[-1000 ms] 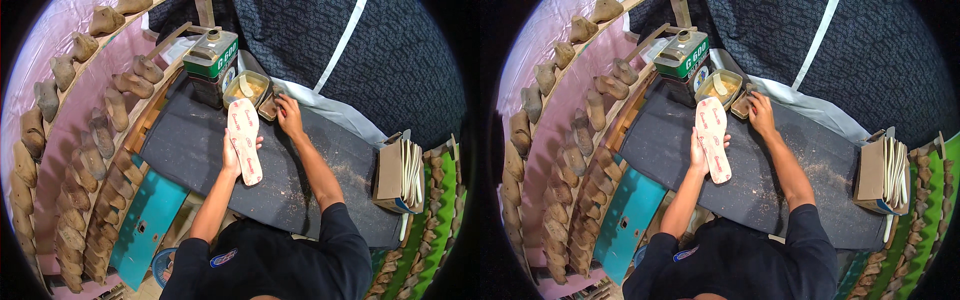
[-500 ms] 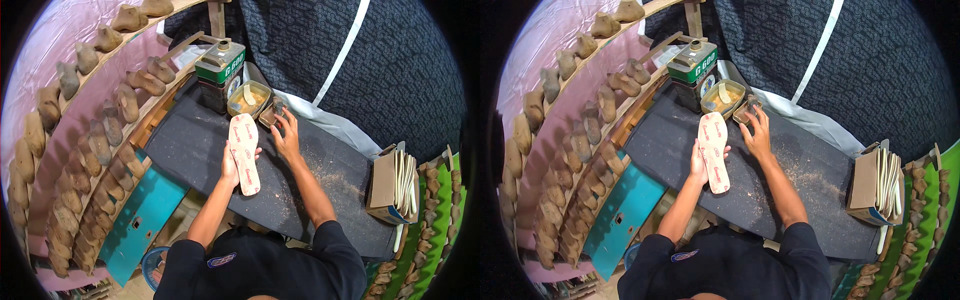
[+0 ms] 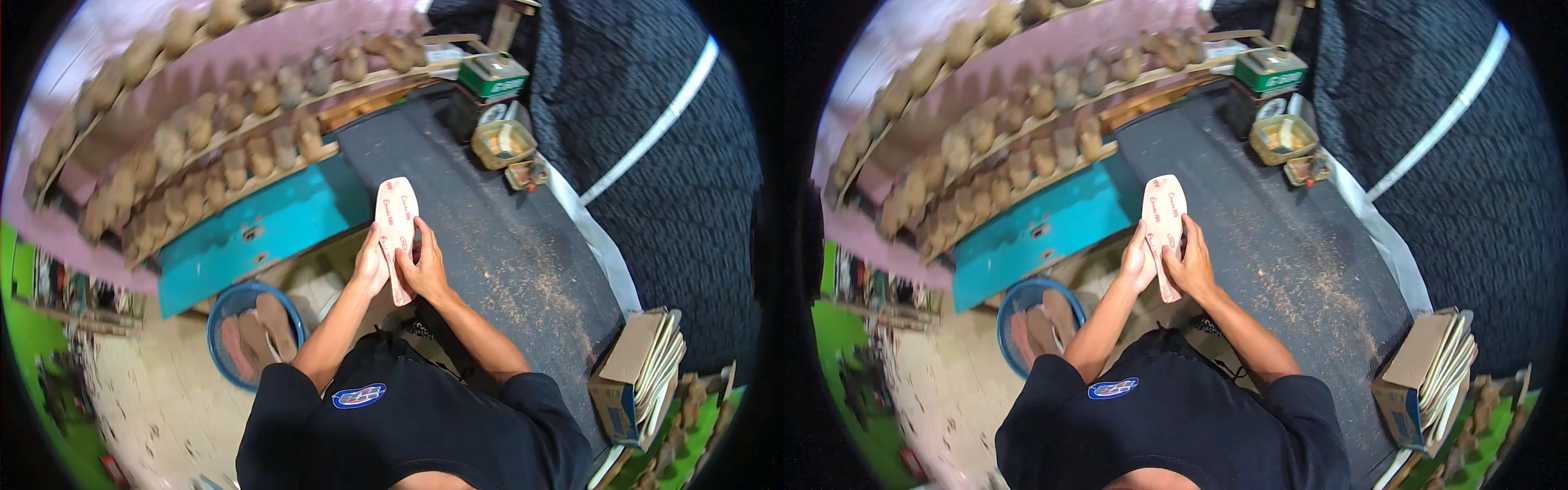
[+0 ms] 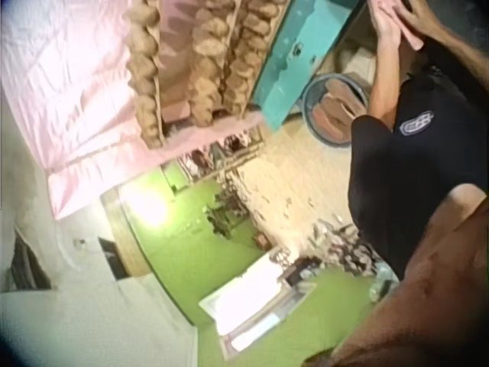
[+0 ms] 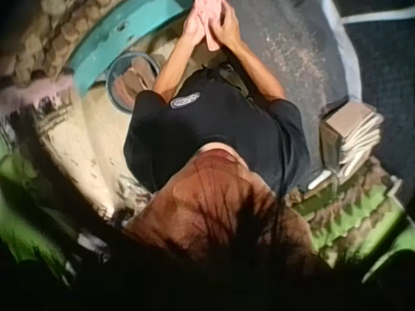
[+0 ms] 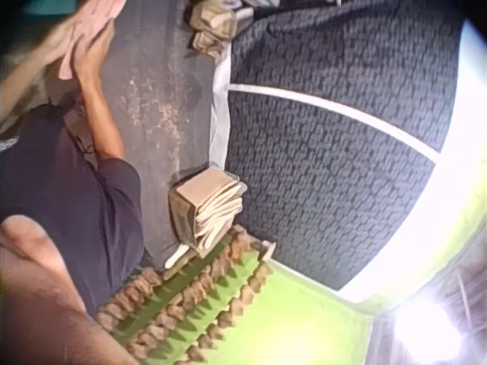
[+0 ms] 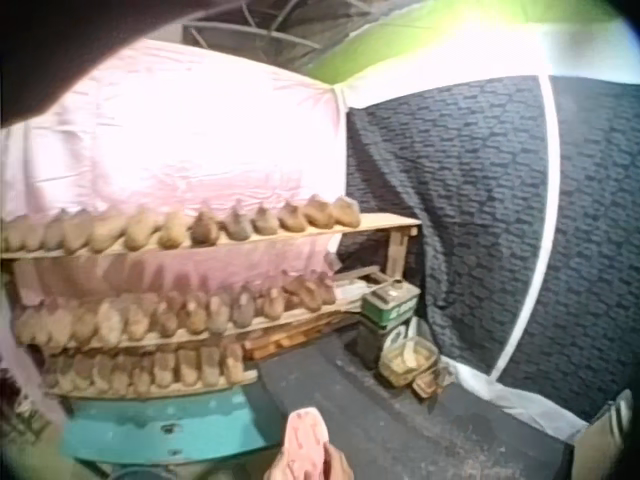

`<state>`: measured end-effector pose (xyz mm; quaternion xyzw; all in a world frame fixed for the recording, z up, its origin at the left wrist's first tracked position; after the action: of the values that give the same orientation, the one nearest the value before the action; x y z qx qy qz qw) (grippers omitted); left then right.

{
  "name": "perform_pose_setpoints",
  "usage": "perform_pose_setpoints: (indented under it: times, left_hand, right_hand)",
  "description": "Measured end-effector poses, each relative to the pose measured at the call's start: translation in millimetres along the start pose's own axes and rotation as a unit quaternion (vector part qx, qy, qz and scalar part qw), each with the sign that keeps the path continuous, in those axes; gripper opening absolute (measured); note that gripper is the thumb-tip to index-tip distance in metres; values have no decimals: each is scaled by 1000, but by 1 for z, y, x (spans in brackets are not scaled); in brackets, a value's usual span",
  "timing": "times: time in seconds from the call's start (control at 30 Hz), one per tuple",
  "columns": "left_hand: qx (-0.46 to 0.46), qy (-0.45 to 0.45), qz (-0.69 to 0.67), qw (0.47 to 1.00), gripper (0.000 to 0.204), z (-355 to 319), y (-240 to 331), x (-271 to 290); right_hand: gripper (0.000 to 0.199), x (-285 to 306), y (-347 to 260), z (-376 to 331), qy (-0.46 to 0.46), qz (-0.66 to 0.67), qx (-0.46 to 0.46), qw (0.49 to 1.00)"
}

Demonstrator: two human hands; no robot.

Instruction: Applying adhesive to the edges and surface of shoe soles using a brush.

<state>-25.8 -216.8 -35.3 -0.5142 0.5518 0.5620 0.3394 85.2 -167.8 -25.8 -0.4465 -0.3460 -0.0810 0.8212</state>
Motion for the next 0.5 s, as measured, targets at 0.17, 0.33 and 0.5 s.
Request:
perform_pose_setpoints:
  times: [0.17, 0.33, 0.5]
  left_hand:
    - [-106, 106, 23, 988, 45, -80, 5, 52]
    - [-168, 143, 118, 968, 46, -161, 14, 117]
    - [-152, 249, 201, 935, 55, -232, 25, 139]
  right_hand:
    - [74, -40, -15, -55, -137, 73, -35, 987]
    - [75, -83, -35, -113, -242, 67, -23, 968]
    - [73, -121, -54, -146, -354, 28, 13, 935]
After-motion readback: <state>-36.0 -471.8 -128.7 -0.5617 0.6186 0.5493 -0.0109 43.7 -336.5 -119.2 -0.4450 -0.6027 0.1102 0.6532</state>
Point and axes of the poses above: each hand's wrist, its own z-axis towards the middle knuckle, its own x-axis out of the back of the hand, y = z × x, the point moved 3 cm from there along z, towards the middle knuckle, and after that the axes turned 15 degrees about -z, right-handed, at the moved point
